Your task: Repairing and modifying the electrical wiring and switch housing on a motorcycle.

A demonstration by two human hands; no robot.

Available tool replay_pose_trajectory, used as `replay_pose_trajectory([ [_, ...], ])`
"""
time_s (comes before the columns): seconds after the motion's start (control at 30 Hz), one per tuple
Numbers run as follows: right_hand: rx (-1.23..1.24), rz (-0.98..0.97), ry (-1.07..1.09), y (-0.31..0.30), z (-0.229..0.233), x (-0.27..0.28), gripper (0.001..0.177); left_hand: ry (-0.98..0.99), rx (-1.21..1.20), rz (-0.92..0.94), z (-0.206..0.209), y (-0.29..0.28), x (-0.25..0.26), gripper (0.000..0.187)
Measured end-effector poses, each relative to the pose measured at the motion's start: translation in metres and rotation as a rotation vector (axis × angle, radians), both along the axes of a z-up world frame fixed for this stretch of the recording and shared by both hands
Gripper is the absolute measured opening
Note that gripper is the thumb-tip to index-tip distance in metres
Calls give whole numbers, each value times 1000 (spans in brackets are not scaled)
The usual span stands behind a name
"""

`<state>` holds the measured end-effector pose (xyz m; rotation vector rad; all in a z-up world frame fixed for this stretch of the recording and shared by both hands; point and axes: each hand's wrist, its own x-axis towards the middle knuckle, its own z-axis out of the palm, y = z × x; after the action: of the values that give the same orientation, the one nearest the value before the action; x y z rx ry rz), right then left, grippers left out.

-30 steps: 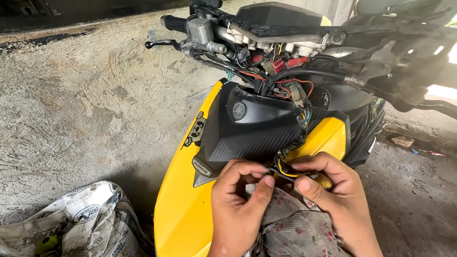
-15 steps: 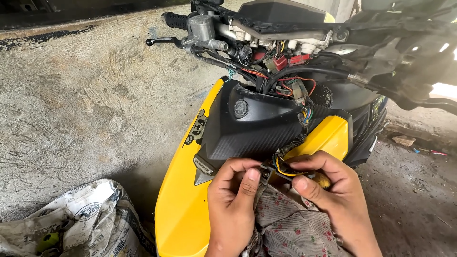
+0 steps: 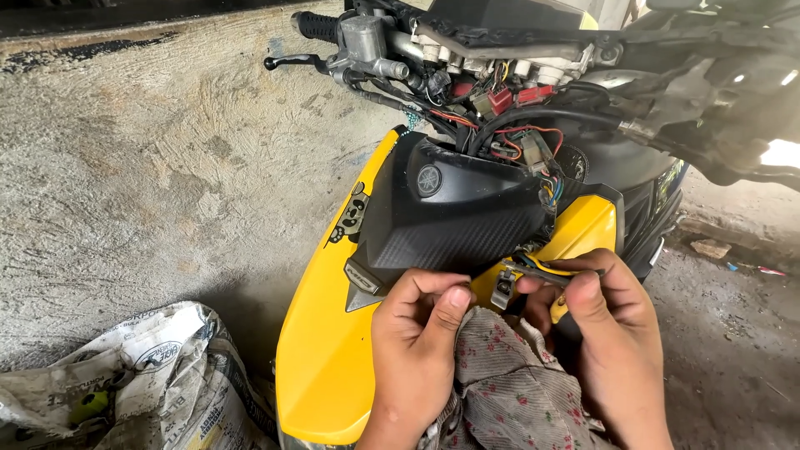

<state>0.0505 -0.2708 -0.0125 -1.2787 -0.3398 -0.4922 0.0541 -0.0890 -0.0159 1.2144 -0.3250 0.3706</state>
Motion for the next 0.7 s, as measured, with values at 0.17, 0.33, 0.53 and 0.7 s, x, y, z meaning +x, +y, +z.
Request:
replay_pose_trajectory([
  [0.17,14,25,-14,2,4,-2,46,-12,22,-11,2,1,-1,18],
  [0.33,-84,6,11,-2,2,-2,38,-1,11,-19,2,1,0,20],
  [0.53,-209,-117,87,2,2,-8,29,-45,8,6,-1,0,1,20],
  [0.7,-299,-96,75,7,13,-10,32,-54,-19,9,-2,0,2,19],
])
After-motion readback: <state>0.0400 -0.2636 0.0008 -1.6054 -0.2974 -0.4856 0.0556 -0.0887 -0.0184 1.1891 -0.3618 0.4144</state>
